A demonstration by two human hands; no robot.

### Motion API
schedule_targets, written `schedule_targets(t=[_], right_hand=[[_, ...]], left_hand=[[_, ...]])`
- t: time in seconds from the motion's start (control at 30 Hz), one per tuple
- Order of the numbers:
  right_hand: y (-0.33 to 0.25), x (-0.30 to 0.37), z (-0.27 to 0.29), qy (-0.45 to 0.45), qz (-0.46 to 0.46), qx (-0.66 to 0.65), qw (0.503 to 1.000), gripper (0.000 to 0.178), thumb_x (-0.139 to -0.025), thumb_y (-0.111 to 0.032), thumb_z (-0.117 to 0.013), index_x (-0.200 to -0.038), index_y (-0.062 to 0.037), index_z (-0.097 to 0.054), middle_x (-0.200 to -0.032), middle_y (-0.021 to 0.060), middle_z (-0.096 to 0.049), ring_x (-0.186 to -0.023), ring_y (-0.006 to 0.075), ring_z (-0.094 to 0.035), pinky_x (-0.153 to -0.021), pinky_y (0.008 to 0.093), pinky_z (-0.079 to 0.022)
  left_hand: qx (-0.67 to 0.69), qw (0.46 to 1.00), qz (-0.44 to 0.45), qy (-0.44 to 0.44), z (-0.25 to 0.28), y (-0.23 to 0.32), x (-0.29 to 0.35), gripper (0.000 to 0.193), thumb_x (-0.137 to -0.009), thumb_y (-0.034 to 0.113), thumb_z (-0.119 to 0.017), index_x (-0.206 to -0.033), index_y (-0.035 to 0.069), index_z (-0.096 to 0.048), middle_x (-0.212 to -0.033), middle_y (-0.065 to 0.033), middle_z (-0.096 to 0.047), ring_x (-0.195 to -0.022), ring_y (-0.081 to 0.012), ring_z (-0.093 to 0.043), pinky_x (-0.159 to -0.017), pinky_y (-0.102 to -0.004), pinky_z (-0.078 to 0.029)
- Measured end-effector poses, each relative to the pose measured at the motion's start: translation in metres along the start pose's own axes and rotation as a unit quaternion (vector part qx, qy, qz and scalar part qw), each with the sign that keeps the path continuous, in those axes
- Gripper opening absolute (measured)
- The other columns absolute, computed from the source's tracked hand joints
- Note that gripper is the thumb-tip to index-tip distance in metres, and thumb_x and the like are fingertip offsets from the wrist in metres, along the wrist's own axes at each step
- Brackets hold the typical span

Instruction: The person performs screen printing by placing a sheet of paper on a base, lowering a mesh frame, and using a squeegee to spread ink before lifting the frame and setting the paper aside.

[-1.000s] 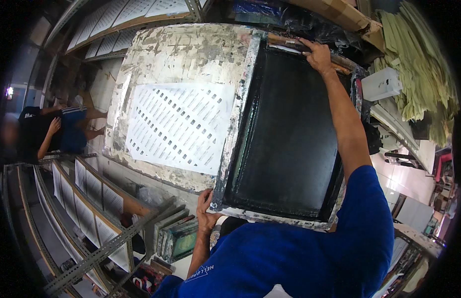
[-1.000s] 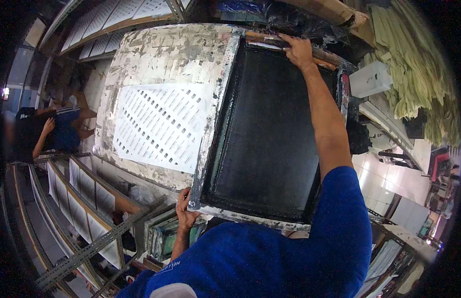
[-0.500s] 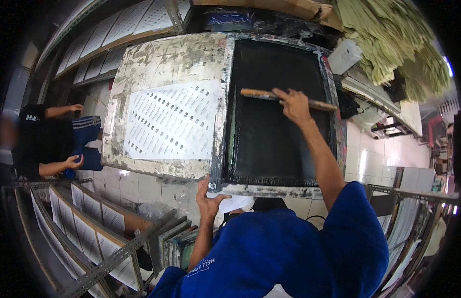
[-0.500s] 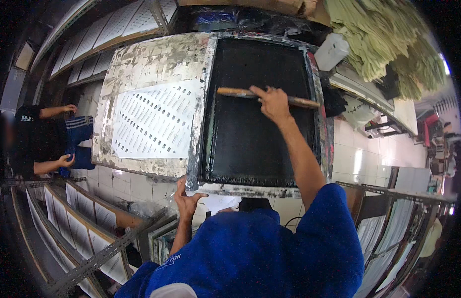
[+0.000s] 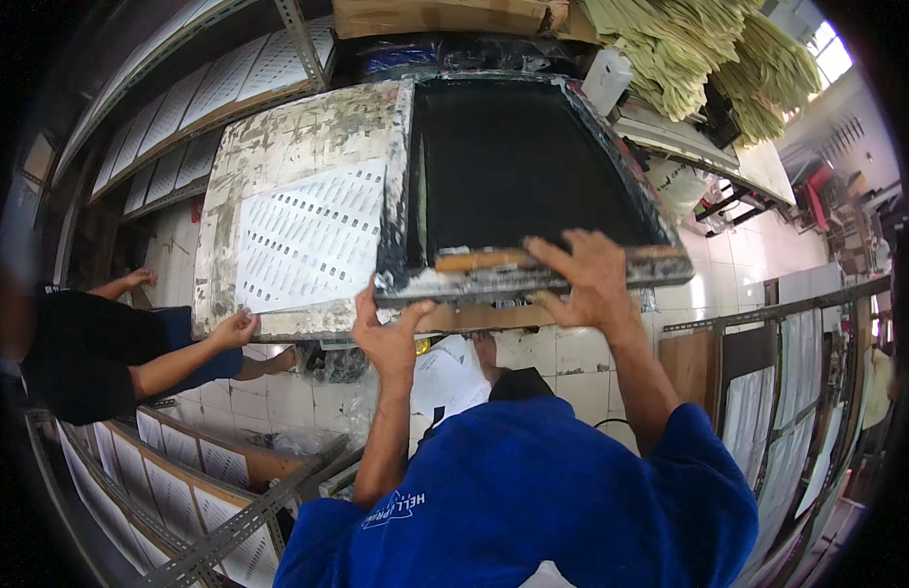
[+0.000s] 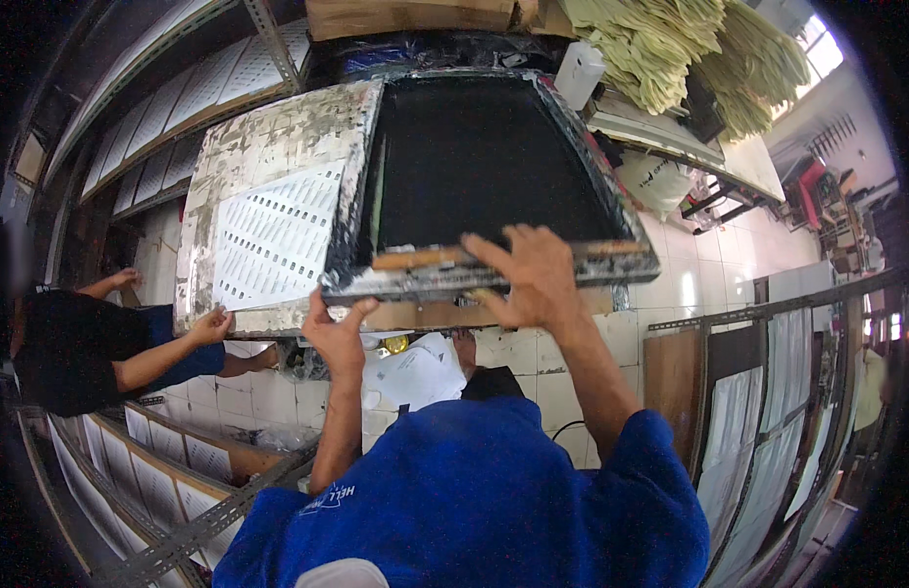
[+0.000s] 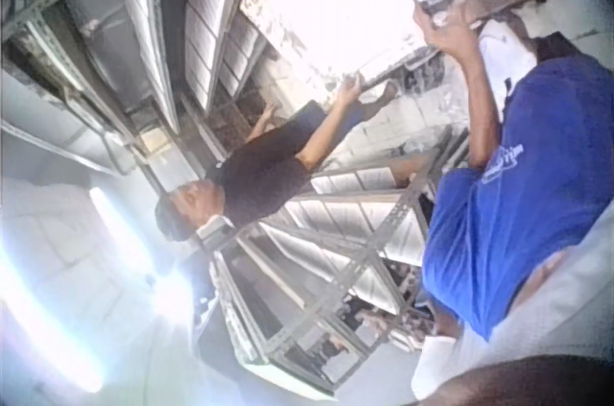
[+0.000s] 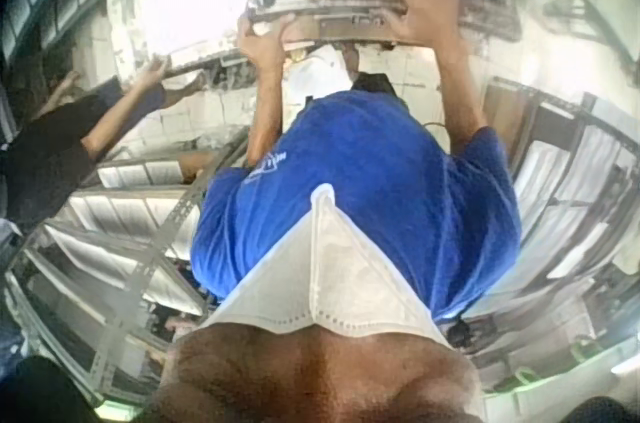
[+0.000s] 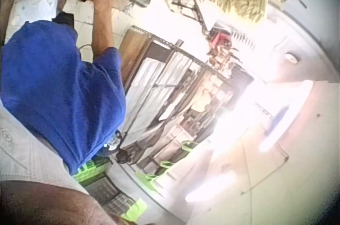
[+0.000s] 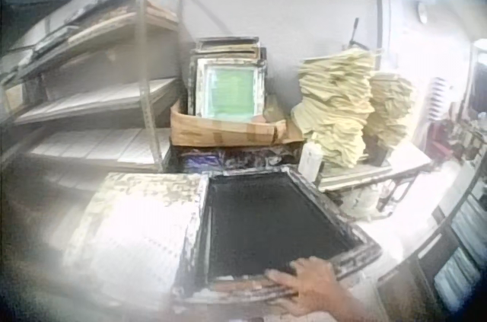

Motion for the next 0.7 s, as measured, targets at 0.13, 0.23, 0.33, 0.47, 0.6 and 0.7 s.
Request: schedule_targets(t=[0.13,0.23,0.33,0.47,0.6,0.7], right_hand=[[0.024,-0.045,0.032,0.095,0.038,0.050,0.993,0.068,-0.067,-0.054,-0.077,-0.126,-0.0230,-0.065,-0.089,0.0182,-0.064,-0.082,0.0351,-0.063,-0.071,0.0467,-0.047],[0.037,-0.097,0.072,0.071,0.034,0.017,0.997,0.066,-0.064,-0.056,-0.080,-0.119,-0.0207,-0.070,-0.074,0.0150,-0.063,-0.073,0.0332,-0.065,-0.066,0.0450,-0.049],[0.057,-0.148,0.097,0.108,0.066,-0.040,0.991,0.063,-0.062,-0.053,-0.083,-0.112,-0.0167,-0.074,-0.086,0.0160,-0.071,-0.078,0.0346,-0.068,-0.070,0.0429,-0.053],[0.070,-0.206,0.137,-0.003,0.022,-0.102,0.995,0.051,-0.075,-0.051,-0.080,-0.101,-0.0067,-0.076,-0.078,0.0052,-0.071,-0.068,0.0163,-0.064,-0.070,0.0298,-0.052],[0.086,-0.254,0.158,-0.001,0.041,-0.109,0.993,0.053,-0.078,-0.057,-0.076,-0.097,-0.0080,-0.077,-0.069,0.0025,-0.068,-0.052,0.0101,-0.056,-0.051,0.0275,-0.045],[0.098,-0.268,0.166,0.015,0.043,-0.077,0.996,0.053,-0.078,-0.057,-0.075,-0.097,-0.0077,-0.077,-0.071,0.0030,-0.069,-0.054,0.0106,-0.056,-0.053,0.0277,-0.046]], left_hand=[[0.144,0.988,-0.055,0.022,-0.023,0.047,-0.031,0.087,-0.072,-0.008,-0.080,-0.147,-0.010,-0.036,-0.141,-0.0156,-0.051,-0.120,-0.0232,-0.053,-0.106,-0.0333,-0.041],[0.148,0.981,-0.127,0.014,-0.032,0.044,-0.069,0.075,-0.079,-0.004,-0.075,-0.145,-0.009,-0.040,-0.136,-0.0149,-0.055,-0.119,-0.0227,-0.054,-0.107,-0.0344,-0.039],[0.018,0.986,-0.163,0.016,-0.047,0.009,-0.117,0.045,-0.085,0.006,-0.074,-0.127,-0.003,-0.063,-0.114,-0.0116,-0.068,-0.106,-0.0201,-0.060,-0.097,-0.0334,-0.044],[-0.083,0.991,-0.078,-0.075,-0.097,-0.048,-0.166,0.046,-0.087,0.011,-0.074,-0.129,-0.001,-0.062,-0.119,-0.0142,-0.069,-0.111,-0.0235,-0.061,-0.097,-0.0356,-0.046],[-0.189,0.963,-0.120,-0.150,-0.137,-0.135,-0.219,0.048,-0.085,0.013,-0.072,-0.129,-0.001,-0.061,-0.118,-0.0223,-0.067,-0.109,-0.0347,-0.062,-0.096,-0.0407,-0.048],[-0.277,0.922,-0.175,-0.205,-0.181,-0.173,-0.254,0.051,-0.083,0.008,-0.072,-0.132,0.002,-0.059,-0.117,-0.0235,-0.066,-0.107,-0.0398,-0.061,-0.094,-0.0444,-0.048]])
Point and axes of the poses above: each hand's wrist, its own x-axis away from the middle knuckle, its own z-axis out of the back of the hand, y = z × x, the point moved 2 cm from there along -x, towards the middle knuckle
